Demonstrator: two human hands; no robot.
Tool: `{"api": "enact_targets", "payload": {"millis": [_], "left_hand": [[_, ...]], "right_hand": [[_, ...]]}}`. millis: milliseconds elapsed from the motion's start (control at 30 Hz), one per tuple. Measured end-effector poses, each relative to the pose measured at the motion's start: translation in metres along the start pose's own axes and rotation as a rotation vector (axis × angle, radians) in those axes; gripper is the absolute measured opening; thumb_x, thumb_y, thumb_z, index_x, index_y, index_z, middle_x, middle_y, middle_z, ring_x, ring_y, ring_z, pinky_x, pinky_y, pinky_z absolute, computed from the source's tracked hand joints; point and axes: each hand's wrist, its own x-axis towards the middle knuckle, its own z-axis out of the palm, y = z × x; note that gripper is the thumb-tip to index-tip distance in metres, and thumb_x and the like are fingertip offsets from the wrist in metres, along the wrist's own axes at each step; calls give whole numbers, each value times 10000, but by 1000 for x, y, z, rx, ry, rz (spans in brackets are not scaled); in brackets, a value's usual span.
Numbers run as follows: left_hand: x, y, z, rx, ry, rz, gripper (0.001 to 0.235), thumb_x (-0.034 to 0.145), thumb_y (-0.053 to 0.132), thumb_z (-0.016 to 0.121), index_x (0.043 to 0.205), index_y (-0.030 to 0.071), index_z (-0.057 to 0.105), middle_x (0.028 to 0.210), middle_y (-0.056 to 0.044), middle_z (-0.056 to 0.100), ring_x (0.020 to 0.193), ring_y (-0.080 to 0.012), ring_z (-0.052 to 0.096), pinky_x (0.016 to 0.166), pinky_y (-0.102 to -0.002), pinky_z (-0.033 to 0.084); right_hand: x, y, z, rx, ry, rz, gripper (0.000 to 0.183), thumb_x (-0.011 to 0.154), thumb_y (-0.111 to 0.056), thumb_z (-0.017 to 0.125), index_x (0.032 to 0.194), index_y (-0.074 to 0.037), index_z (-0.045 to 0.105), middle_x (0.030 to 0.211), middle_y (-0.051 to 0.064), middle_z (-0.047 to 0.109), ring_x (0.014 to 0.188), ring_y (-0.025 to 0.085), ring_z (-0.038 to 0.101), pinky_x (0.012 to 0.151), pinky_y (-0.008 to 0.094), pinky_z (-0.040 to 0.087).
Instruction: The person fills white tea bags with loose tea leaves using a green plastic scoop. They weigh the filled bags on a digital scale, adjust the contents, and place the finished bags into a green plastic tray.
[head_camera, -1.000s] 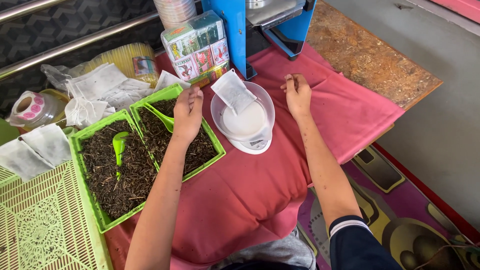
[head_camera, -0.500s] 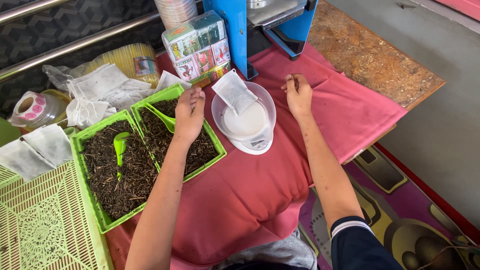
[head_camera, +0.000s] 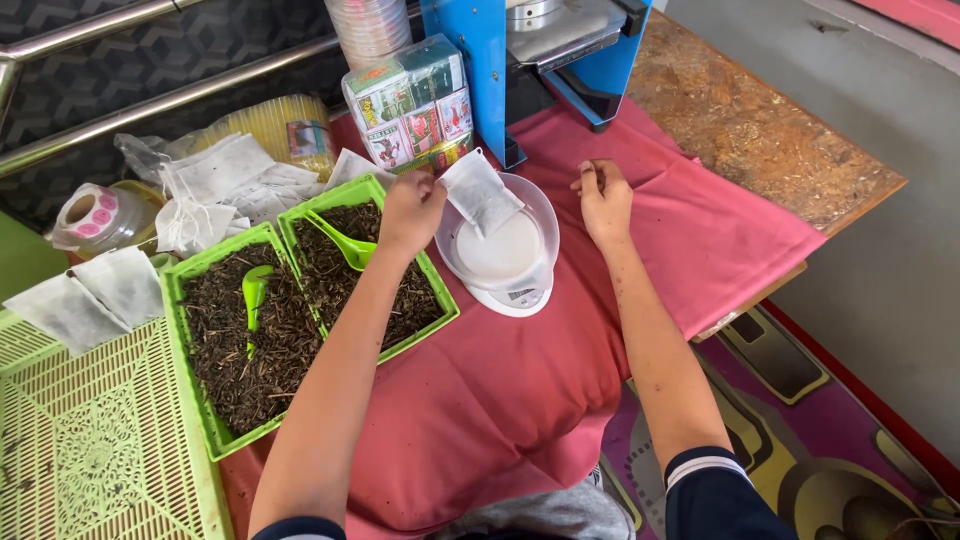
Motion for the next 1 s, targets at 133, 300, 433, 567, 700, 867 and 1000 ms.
{"api": "enact_targets", "payload": {"millis": [133,300,433,567,700,867,1000], "left_hand": [[11,10,1,35,43,-52,324,915,419,659,1036,126,726,970,-87,730,1035,-296,710,919,-432,562],[-30,76,-21,195,234,280,107,906,167,675,969,93,633,998,-85,568,1025,-367,630,864,-518,532],[-55,107,-44,176,328,482,84,954,137,637,980,91,571,902,-93,563,957,-367,626,803,-498,517],[-74,133,-92,33,478,570,29,1028,110,568,1044,91,553,910,-108,591,942,-360,616,809,-449,507],[-113,140,-135,-190,435,497,60,1057,61,512,1095,23,539,847,-150,647,771,-323,654,744,-437,528],[-153,109,-157,-194,540,411,58,1088,95,500,1126,54,515,751,-144,622,662,-266,608,657,-403,503],[-176,72,-166,-230,654,320,64,1099,161,507,1125,101,506,731,-111,605,639,-211,603,637,-327,484]], "right_hand": [[2,2,-2,4,3,6,207,1033,-263,557,1049,-139,722,779,20,747,750,132,711,737,290,541],[3,4,-2,36,25,-21,196,1017,-214,551,1024,-111,717,778,29,749,710,131,707,701,290,553],[-11,-20,-18,207,114,-286,171,975,28,480,1006,41,648,949,232,713,749,293,710,707,378,598],[-69,-138,-51,32,286,-826,196,1081,-105,553,1035,-1,714,767,115,683,770,363,644,769,438,517],[-134,-187,-42,117,47,-928,317,1036,-248,515,1112,-11,712,963,90,719,921,321,634,884,437,494],[-180,-228,10,314,-486,-624,525,936,-115,667,1415,11,491,1310,205,563,1225,391,562,962,457,531],[-197,-221,85,576,-1047,-314,81,965,-51,672,1009,18,672,891,156,753,827,217,758,767,371,601]]}}
